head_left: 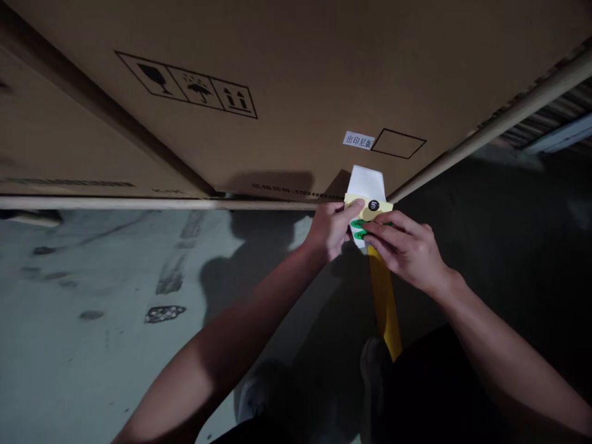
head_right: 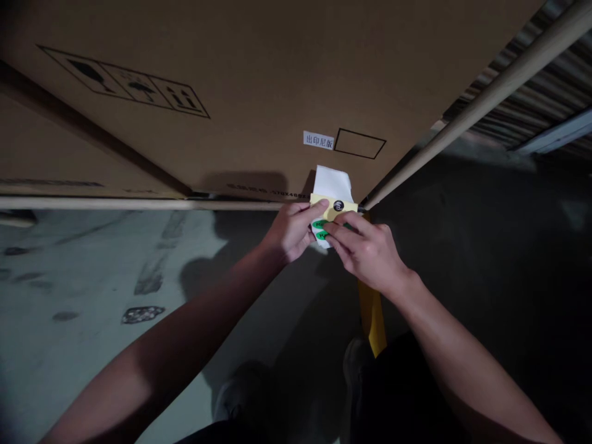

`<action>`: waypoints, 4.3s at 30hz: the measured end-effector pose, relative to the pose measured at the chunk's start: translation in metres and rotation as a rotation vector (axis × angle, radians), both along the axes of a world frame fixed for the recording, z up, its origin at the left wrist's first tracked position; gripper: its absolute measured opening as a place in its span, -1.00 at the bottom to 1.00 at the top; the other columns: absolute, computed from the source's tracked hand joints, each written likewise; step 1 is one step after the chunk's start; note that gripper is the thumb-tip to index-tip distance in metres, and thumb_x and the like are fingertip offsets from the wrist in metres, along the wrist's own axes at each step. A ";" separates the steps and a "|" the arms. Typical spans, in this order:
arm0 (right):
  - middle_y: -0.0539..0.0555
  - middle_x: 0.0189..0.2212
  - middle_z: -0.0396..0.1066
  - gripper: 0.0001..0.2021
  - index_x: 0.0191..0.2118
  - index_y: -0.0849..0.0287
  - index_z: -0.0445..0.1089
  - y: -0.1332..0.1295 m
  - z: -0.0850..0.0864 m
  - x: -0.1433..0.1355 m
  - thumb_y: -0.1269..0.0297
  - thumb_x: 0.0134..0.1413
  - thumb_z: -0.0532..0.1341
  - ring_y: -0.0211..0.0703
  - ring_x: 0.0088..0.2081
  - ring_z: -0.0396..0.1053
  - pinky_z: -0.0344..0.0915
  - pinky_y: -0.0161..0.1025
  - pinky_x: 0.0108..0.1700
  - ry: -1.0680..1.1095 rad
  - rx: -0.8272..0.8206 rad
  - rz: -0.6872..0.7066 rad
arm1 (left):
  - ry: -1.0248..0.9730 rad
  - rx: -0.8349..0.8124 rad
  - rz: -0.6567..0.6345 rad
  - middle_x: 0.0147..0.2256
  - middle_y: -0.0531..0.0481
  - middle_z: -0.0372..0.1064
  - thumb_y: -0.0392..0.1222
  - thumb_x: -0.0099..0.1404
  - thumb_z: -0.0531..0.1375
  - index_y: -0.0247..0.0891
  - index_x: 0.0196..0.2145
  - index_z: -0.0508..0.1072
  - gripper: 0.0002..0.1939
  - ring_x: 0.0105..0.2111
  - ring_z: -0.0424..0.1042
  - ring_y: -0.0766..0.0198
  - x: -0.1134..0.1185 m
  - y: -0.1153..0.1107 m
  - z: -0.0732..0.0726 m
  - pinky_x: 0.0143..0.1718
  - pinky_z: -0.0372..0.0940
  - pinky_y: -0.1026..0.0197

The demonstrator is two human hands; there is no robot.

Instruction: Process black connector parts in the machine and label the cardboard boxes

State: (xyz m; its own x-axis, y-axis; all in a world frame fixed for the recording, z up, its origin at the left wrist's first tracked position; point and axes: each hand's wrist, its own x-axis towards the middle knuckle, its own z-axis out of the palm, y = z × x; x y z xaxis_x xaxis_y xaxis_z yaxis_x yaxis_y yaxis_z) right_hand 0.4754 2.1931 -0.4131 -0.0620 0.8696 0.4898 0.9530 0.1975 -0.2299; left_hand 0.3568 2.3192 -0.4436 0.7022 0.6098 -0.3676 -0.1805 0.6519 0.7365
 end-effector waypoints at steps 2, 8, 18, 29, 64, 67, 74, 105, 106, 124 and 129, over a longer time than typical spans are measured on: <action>0.12 -0.16 0.57 -0.84 -0.07 0.19 0.59 0.003 -0.001 0.000 0.36 0.31 0.29 -0.20 -0.24 0.57 0.50 -0.29 -0.30 0.071 0.034 -0.021 | -0.029 -0.022 -0.027 -0.39 -0.05 0.52 -0.17 0.11 0.45 -0.40 -0.29 0.58 -0.73 -0.44 0.48 0.27 -0.003 0.001 0.002 -0.39 0.44 0.20; 0.14 -0.13 0.59 -0.85 -0.08 0.22 0.59 0.007 -0.003 0.001 0.42 0.27 0.31 -0.17 -0.19 0.60 0.50 -0.31 -0.32 -0.009 0.088 0.002 | -0.055 -0.078 -0.052 -0.28 -0.21 0.59 -0.38 0.05 0.41 -0.49 -0.28 0.59 -0.76 -0.35 0.54 0.21 -0.005 0.005 0.002 -0.30 0.45 0.16; 0.07 -0.28 0.50 -0.92 -0.21 0.10 0.64 0.015 0.046 -0.007 0.35 0.19 0.39 -0.27 -0.41 0.41 0.31 -0.28 -0.49 0.302 0.088 -0.039 | 0.251 0.409 -0.146 -0.30 -0.12 0.59 -0.38 0.05 0.37 -0.40 -0.28 0.61 -0.79 -0.35 0.50 0.24 -0.004 0.018 -0.037 -0.25 0.35 0.21; 0.03 -0.49 0.43 -0.90 -0.35 0.07 0.61 0.119 0.065 0.054 0.26 0.19 0.36 -0.13 -0.43 0.37 0.26 -0.15 -0.37 0.113 0.241 -0.026 | 0.397 0.853 -0.318 -0.27 -0.11 0.63 -0.32 0.15 0.31 -0.32 -0.23 0.66 -0.79 -0.27 0.54 0.15 -0.008 0.017 -0.034 -0.16 0.36 0.16; 0.07 -0.49 0.44 -0.82 -0.27 0.01 0.61 0.123 0.040 0.051 0.08 0.26 0.30 -0.02 -0.36 0.45 0.36 -0.10 -0.33 0.114 0.312 -0.100 | 0.158 -0.103 -0.283 -0.13 -0.25 0.64 -0.47 0.22 0.34 -0.39 -0.23 0.64 -0.85 -0.31 0.62 0.22 -0.009 0.009 -0.029 -0.14 0.47 0.13; 0.07 -0.49 0.45 -0.83 -0.26 0.00 0.61 0.122 0.041 0.052 0.09 0.26 0.30 -0.01 -0.35 0.47 0.35 -0.10 -0.34 0.096 0.312 -0.102 | 0.162 -0.100 -0.279 -0.13 -0.25 0.64 -0.46 0.21 0.35 -0.38 -0.23 0.64 -0.84 -0.31 0.62 0.22 -0.008 0.009 -0.030 -0.15 0.48 0.14; 0.03 -0.52 0.45 -0.87 -0.32 0.00 0.62 0.119 0.046 0.049 0.14 0.21 0.35 -0.12 -0.47 0.38 0.27 -0.14 -0.41 0.082 0.345 -0.102 | 0.117 -0.117 -0.283 -0.13 -0.26 0.64 -0.47 0.19 0.35 -0.39 -0.25 0.65 -0.85 -0.28 0.63 0.19 -0.007 0.009 -0.035 -0.11 0.49 0.11; 0.06 -0.50 0.45 -0.81 -0.30 0.02 0.58 0.122 0.046 0.050 0.09 0.29 0.29 -0.13 -0.47 0.36 0.25 -0.12 -0.41 -0.035 0.334 -0.091 | 0.148 -0.153 -0.256 -0.23 -0.21 0.65 -0.47 0.18 0.38 -0.39 -0.28 0.61 -0.87 -0.34 0.63 0.20 -0.006 0.013 -0.052 -0.20 0.50 0.13; 0.06 -0.50 0.45 -0.81 -0.30 0.01 0.58 0.122 0.046 0.050 0.08 0.29 0.29 -0.13 -0.47 0.35 0.25 -0.11 -0.41 -0.031 0.334 -0.099 | 0.136 -0.155 -0.259 -0.23 -0.21 0.65 -0.47 0.18 0.38 -0.39 -0.29 0.61 -0.88 -0.34 0.63 0.20 -0.006 0.013 -0.052 -0.19 0.50 0.13; 0.03 -0.47 0.44 -0.85 -0.28 0.06 0.53 0.125 0.038 0.051 0.14 0.27 0.30 -0.14 -0.42 0.41 0.35 -0.15 -0.31 -0.054 0.353 -0.146 | 0.138 -0.133 -0.273 -0.16 -0.29 0.64 -0.48 0.18 0.37 -0.43 -0.24 0.64 -0.84 -0.31 0.63 0.18 -0.008 0.012 -0.049 -0.15 0.49 0.11; 0.01 -0.46 0.45 -0.96 -0.29 0.08 0.52 0.128 0.031 0.048 0.31 0.21 0.31 -0.21 -0.44 0.40 0.31 -0.21 -0.39 -0.137 0.483 -0.118 | 0.126 -0.116 -0.280 -0.12 -0.31 0.63 -0.46 0.19 0.36 -0.43 -0.20 0.64 -0.81 -0.28 0.64 0.16 -0.008 0.012 -0.049 -0.11 0.49 0.08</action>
State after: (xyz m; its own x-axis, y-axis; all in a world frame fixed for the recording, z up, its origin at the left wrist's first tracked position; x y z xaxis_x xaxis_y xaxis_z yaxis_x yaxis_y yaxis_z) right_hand 0.5230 2.3214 -0.3818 -0.0688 0.5515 0.8313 0.9902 0.1396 -0.0106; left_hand 0.3489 2.3307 -0.4926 0.7811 0.3484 -0.5181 0.1057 0.7441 0.6597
